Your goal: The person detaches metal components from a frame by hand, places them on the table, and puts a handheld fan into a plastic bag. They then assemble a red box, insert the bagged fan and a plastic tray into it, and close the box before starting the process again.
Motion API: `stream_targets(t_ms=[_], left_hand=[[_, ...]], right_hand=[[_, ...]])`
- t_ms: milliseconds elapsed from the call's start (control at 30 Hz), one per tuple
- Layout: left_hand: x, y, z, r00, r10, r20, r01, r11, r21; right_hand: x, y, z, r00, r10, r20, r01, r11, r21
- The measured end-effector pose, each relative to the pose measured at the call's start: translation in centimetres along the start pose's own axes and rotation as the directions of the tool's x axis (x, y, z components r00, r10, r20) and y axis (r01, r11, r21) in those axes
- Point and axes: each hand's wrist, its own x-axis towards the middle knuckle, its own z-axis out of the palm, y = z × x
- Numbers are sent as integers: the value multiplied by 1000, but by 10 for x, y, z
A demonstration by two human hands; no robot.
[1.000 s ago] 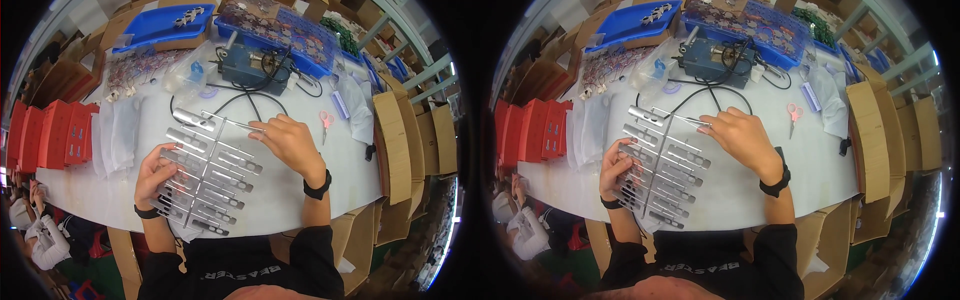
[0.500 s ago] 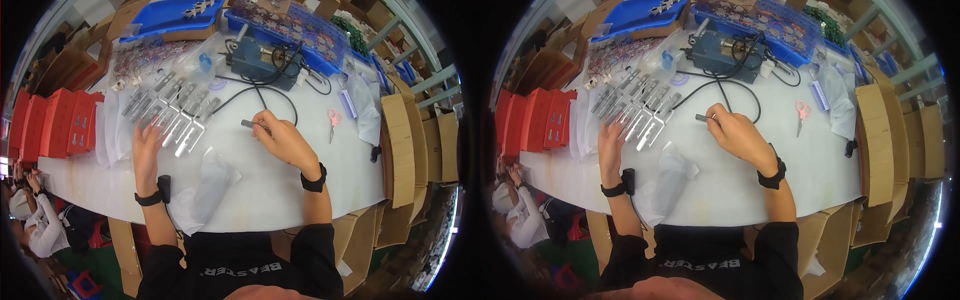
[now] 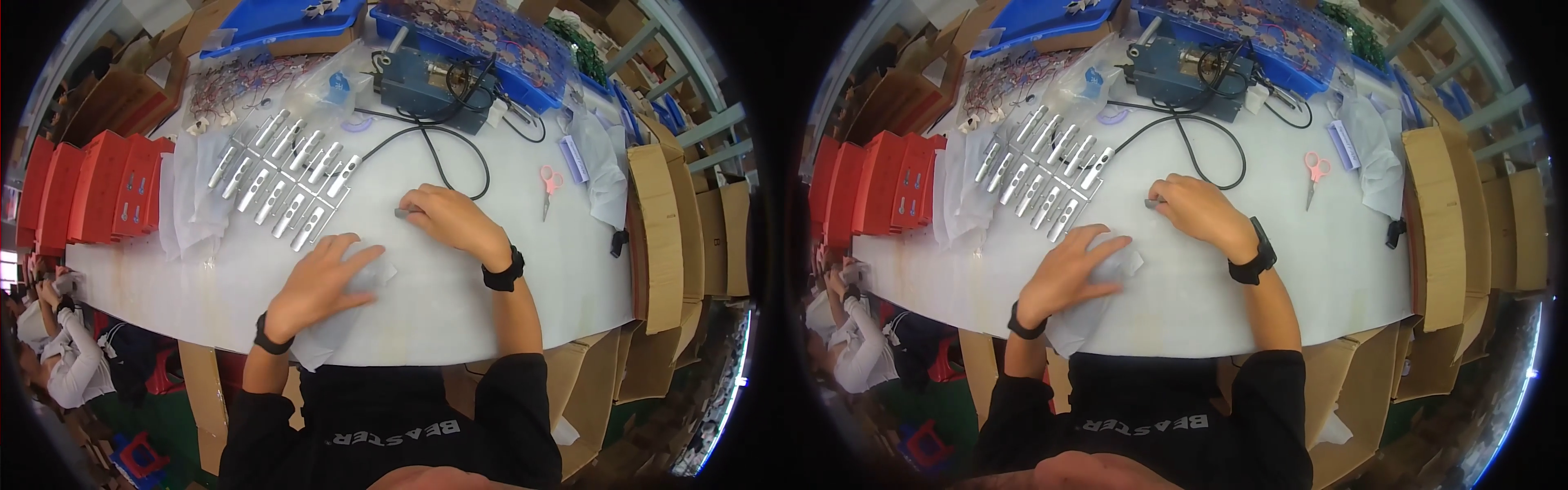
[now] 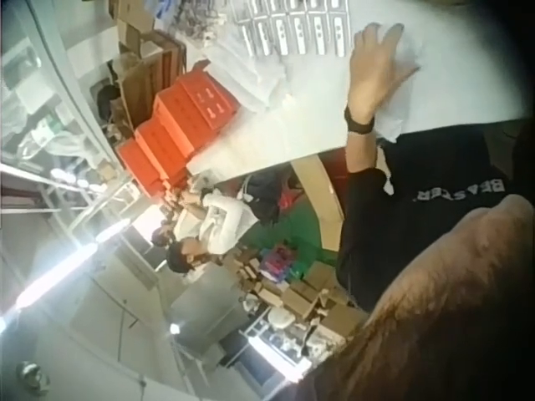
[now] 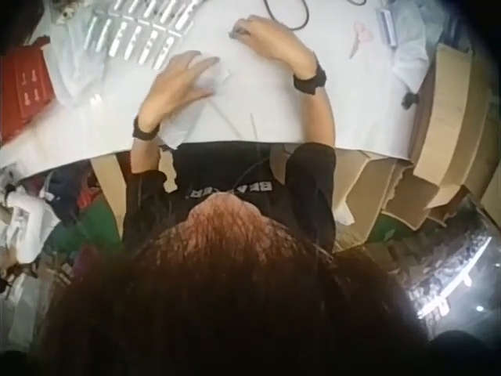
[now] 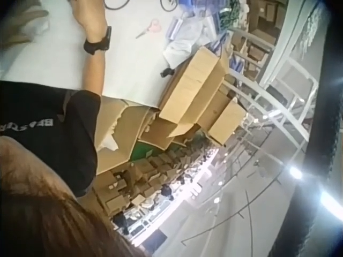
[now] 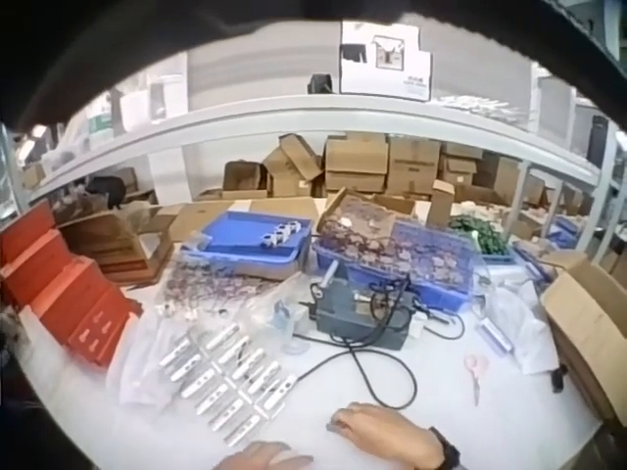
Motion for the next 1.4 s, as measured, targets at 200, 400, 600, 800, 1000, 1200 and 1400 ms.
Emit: stream_targets(t_ms=[200,400,600,800,1000,1200,1400], left_hand=[[32,4,4,953,-301,-40,303,949,84],[43,-37,19,907,-254,-337,229,967,-113],[40,-31,-2,764,-557,-326,460,825,-329],[35,-27,1,722,-304,-622,296,948,-120],[13,-21,-17,946,154,-285,-152,988,31],[15,-34,8,996,10,-92,-20,995,-101],[22,-38,11,910,82,-407,-51,995,88]], right_hand=[[-4,1,-8,989,139,47,-132,983,-130],[-11,3,-18,983,176,52,-169,979,-116],[-12,-5,-20,964,265,-13,-266,964,-5],[-15,-6,-21,953,301,30,-299,953,-48],[-63,-77,-18,968,251,-16,-251,954,-165],[-101,-133,62,939,295,-176,-303,953,-20],[-120,-134,88,824,416,-384,-374,909,182]])
